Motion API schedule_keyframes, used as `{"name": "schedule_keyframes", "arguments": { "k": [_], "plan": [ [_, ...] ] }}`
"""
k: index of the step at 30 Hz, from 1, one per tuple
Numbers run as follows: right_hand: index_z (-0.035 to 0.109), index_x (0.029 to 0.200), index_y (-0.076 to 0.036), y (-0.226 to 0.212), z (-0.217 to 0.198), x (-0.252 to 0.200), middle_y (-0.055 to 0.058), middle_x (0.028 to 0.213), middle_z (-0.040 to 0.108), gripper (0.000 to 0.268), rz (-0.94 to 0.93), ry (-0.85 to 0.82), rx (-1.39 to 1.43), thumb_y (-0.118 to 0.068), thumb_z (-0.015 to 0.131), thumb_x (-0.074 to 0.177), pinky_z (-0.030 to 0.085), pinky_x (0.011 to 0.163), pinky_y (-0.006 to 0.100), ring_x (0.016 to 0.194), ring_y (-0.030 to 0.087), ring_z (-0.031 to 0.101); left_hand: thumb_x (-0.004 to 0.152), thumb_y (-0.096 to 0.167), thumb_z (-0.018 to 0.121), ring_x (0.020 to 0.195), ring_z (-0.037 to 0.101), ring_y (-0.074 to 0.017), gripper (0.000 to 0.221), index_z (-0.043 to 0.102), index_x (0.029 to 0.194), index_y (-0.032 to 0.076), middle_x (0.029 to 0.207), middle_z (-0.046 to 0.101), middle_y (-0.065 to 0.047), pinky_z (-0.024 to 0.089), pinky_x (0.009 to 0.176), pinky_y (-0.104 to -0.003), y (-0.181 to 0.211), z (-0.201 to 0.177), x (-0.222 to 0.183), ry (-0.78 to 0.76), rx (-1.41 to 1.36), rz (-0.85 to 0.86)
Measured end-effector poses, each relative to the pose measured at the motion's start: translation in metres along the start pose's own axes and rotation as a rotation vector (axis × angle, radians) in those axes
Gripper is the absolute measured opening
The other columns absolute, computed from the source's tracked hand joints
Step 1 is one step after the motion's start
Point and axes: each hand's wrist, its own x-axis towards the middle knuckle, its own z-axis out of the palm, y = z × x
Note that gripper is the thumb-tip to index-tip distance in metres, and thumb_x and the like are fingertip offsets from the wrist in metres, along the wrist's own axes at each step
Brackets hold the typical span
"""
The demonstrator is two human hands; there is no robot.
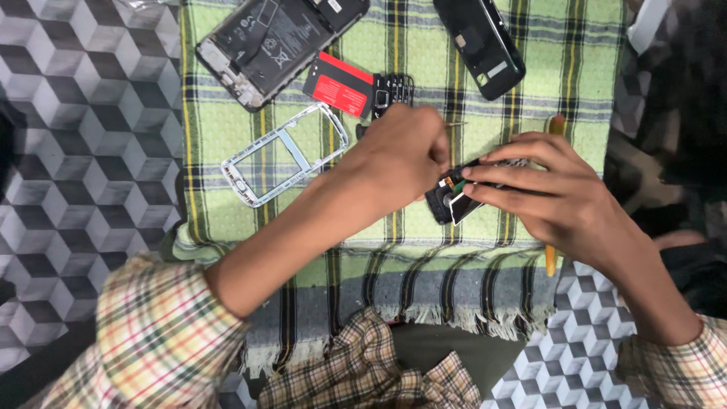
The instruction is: The person assembles a feature phone by connecting the keypad ribbon cable to the motherboard, placing the keypad onto the front housing, and snapping the front and back covers together. The person then removes the keypad and front cover again to inspect the internal components.
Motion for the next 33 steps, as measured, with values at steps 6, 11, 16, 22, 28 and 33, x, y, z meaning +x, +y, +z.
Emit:
{"name": "schedule_keyframes", "arguments": {
  "k": [6,11,16,22,28,33],
  "plan": [
    [0.076,0.115,-0.014,0.003,0.004,0.007,0.000,0.121,0.073,0.037,-0.021,-0.031,-0.042,-0.013,0.082,0.079,0.053,0.108,0.045,0.121,0.026,0.064,0.087,-0.008,0.062,0.086,0.077,-0.0334,0.022,0.075,0.104,-0.003,0.095,0.076,-0.023,0.058,0.076,-0.041,-0.004,0.006,-0.042,0.171,-0.185,0.096],
    [0.069,0.127,-0.012,0.003,0.005,0.010,0.005,0.128,0.070,0.058,-0.056,-0.104,-0.078,-0.027,0.084,0.073,0.053,0.106,0.047,0.124,0.031,0.063,0.088,-0.011,0.060,0.095,0.075,-0.0345,0.030,0.070,0.116,-0.004,0.104,0.073,-0.022,0.058,0.081,-0.040,-0.004,0.018,-0.069,0.300,-0.308,0.174],
    [0.067,0.132,-0.011,0.002,0.005,0.015,0.006,0.129,0.070,0.062,0.043,-0.115,0.082,-0.022,0.083,0.073,0.058,0.101,0.044,0.123,0.030,0.064,0.085,0.002,0.074,0.102,0.070,-0.0336,0.049,0.061,0.132,-0.004,0.116,0.067,-0.019,0.056,0.087,-0.041,-0.001,0.025,-0.084,0.295,-0.336,0.182],
    [0.060,0.141,-0.010,0.004,-0.004,0.019,0.009,0.135,0.068,0.068,0.086,-0.077,0.119,-0.019,0.083,0.077,0.056,0.102,0.044,0.126,0.031,0.064,0.077,0.024,0.085,0.106,0.065,-0.0362,0.066,0.060,0.131,-0.005,0.121,0.063,-0.017,0.055,0.087,-0.044,0.014,0.039,-0.080,0.392,-0.042,0.131],
    [0.063,0.140,-0.013,0.003,-0.022,0.002,0.007,0.132,0.071,0.066,0.359,-0.088,0.041,-0.017,0.082,0.076,0.061,0.092,0.041,0.105,0.024,0.071,0.080,0.007,0.076,0.106,0.063,-0.0373,0.045,0.064,0.123,-0.003,0.121,0.063,-0.016,0.055,0.082,-0.046,0.025,0.048,-0.072,0.365,0.078,0.085],
    [0.068,0.134,-0.012,0.001,-0.017,-0.007,0.006,0.129,0.073,0.061,0.351,-0.007,0.135,-0.017,0.082,0.074,0.062,0.089,0.038,0.107,0.023,0.072,0.079,0.005,0.076,0.106,0.063,-0.0386,0.040,0.065,0.116,-0.003,0.117,0.064,-0.017,0.055,0.091,-0.048,0.020,0.033,-0.070,0.313,0.071,0.144]
  ]
}}
